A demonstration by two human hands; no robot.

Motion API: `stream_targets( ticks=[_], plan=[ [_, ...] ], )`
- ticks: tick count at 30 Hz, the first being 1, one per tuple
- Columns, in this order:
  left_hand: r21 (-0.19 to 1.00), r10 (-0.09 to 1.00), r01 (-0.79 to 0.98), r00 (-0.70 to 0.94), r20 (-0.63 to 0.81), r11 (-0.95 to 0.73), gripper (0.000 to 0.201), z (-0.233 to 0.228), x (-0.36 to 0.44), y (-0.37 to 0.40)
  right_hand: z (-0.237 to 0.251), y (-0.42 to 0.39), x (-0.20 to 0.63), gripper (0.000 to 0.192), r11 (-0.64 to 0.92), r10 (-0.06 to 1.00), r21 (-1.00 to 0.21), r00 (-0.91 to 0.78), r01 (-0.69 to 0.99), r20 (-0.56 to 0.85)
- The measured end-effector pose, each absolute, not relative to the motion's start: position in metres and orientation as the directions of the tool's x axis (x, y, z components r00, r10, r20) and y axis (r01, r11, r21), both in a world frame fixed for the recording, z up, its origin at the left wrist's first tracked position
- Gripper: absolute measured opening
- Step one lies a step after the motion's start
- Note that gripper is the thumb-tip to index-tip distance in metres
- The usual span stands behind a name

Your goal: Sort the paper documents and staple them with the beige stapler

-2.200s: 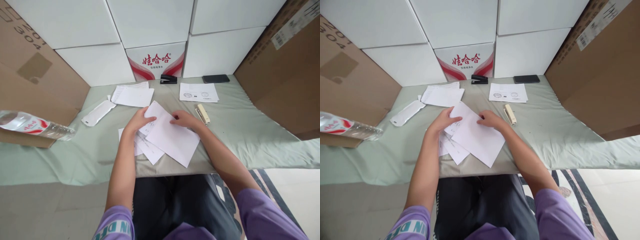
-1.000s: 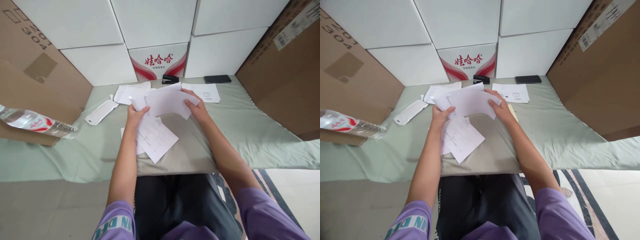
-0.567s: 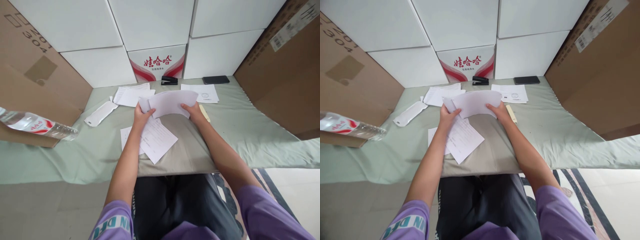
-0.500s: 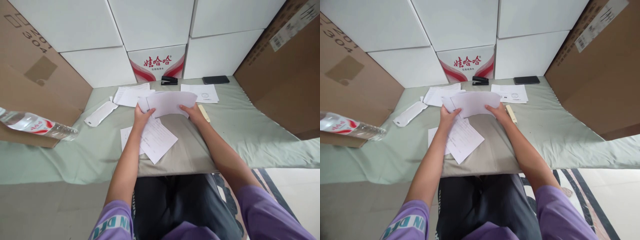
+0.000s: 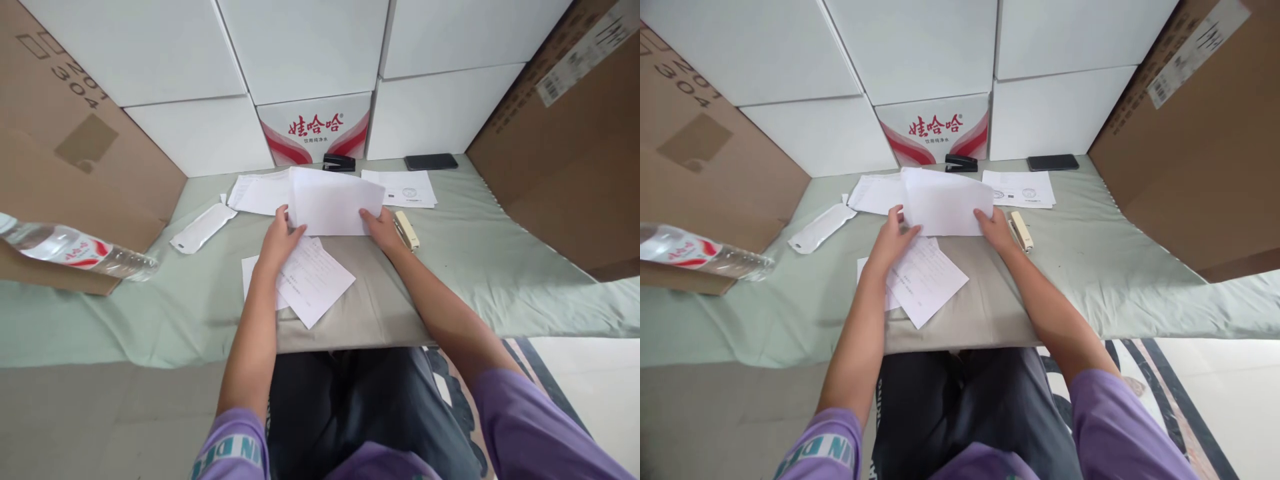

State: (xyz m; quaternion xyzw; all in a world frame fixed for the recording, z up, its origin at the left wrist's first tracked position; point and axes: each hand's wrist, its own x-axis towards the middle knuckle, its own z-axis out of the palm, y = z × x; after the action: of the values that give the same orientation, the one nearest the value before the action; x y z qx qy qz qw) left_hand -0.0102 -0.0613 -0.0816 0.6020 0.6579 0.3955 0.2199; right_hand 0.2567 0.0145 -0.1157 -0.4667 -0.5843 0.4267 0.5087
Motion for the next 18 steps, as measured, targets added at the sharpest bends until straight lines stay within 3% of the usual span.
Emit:
stream_targets(
  ticks=[3,6,8,12,18],
  plan=[
    [0.520,0.989,0.853,-0.110,0.102,0.042,0.078,-0.075,0.010,-0.119,-0.118,0.016,0.254,0.062,0.259,0.959,-0.953,0.075,0.160,0.273],
    [0.254,0.992,0.959,0.126,0.026,-0.128,0.087,-0.085,0.035,-0.176,-0.116,0.014,0.254,0.061,0.305,0.930,-0.927,0.144,0.217,0.339],
    [0.158,0.971,0.958,0.239,0.009,-0.238,0.074,-0.096,0.043,-0.199,-0.114,0.011,0.253,0.060,0.323,0.919,-0.921,0.160,0.218,0.360],
    [0.110,0.971,0.964,0.241,0.014,-0.241,0.059,-0.107,0.030,-0.206,-0.112,0.008,0.255,0.058,0.322,0.927,-0.939,0.158,0.124,0.339],
    [0.126,0.979,0.971,0.203,0.026,-0.204,0.056,-0.101,-0.012,-0.186,-0.114,0.010,0.261,0.054,0.263,0.956,-0.960,0.105,0.095,0.273]
  ],
)
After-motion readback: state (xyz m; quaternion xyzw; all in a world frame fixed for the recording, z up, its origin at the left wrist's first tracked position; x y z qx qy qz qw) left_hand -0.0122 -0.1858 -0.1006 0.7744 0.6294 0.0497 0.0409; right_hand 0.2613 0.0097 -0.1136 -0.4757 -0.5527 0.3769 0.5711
